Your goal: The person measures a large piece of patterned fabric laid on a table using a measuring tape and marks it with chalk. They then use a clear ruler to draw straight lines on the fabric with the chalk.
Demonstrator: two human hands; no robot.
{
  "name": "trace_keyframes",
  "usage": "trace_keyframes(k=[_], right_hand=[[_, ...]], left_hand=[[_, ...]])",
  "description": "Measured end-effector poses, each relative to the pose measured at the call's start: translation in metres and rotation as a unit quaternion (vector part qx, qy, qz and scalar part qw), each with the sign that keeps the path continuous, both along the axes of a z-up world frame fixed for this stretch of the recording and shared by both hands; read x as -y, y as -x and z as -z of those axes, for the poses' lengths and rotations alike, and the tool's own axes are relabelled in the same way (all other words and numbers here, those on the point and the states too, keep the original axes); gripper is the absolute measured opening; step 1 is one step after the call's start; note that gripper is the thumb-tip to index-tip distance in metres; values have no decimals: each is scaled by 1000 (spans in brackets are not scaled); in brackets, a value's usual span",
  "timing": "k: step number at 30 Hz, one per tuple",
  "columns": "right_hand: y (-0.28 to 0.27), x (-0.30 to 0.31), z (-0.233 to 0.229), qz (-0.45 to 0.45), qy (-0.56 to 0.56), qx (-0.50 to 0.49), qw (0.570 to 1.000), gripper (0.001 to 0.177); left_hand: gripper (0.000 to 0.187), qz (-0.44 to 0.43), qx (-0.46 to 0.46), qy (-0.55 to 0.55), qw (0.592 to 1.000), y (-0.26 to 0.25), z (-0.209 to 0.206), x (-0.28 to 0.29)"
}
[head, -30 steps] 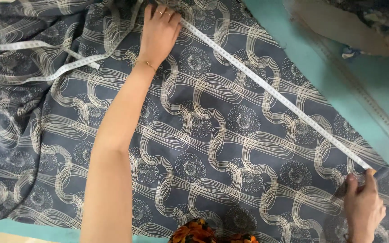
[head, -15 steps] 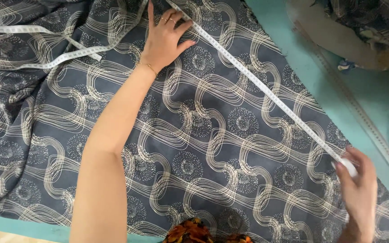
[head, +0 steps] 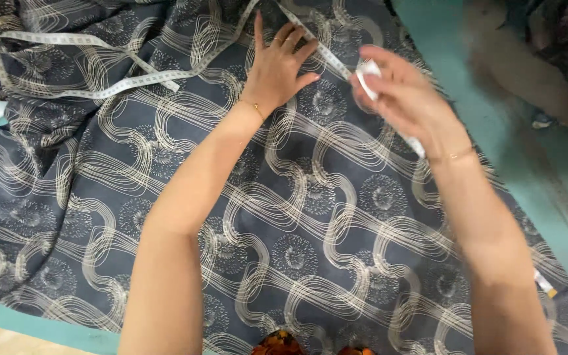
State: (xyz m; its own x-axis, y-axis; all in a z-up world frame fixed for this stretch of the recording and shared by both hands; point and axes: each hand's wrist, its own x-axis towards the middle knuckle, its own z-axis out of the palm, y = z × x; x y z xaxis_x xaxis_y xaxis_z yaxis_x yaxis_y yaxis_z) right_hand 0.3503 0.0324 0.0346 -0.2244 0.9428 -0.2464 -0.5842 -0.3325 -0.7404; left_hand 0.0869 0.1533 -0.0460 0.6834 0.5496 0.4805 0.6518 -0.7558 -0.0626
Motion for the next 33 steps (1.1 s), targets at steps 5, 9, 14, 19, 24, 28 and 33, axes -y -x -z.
trace_keyframes(k=[5,9,14,19,24,28,33], right_hand=[[17,-72,10,6,-291,570,768,16],[23,-103,21,30,-475,670,570,11],[22,-127,33,-3,-509,718,474,12],[26,-132,30,-17,-550,741,385,14],[26,-135,33,-28,-563,740,366,11],[26,-136,35,-17,-578,772,263,9],[26,-149,43,-2,-609,774,173,9]], left_hand=[[61,-7,15,53,998,-3,-14,7],[60,-10,23,70,997,-2,-14,8],[55,-5,34,79,996,0,-15,8],[55,-8,28,74,997,-1,-15,10],[61,-1,39,69,997,-1,-16,10],[59,-9,28,69,997,-2,-14,10],[59,-11,26,69,997,-3,-15,8]])
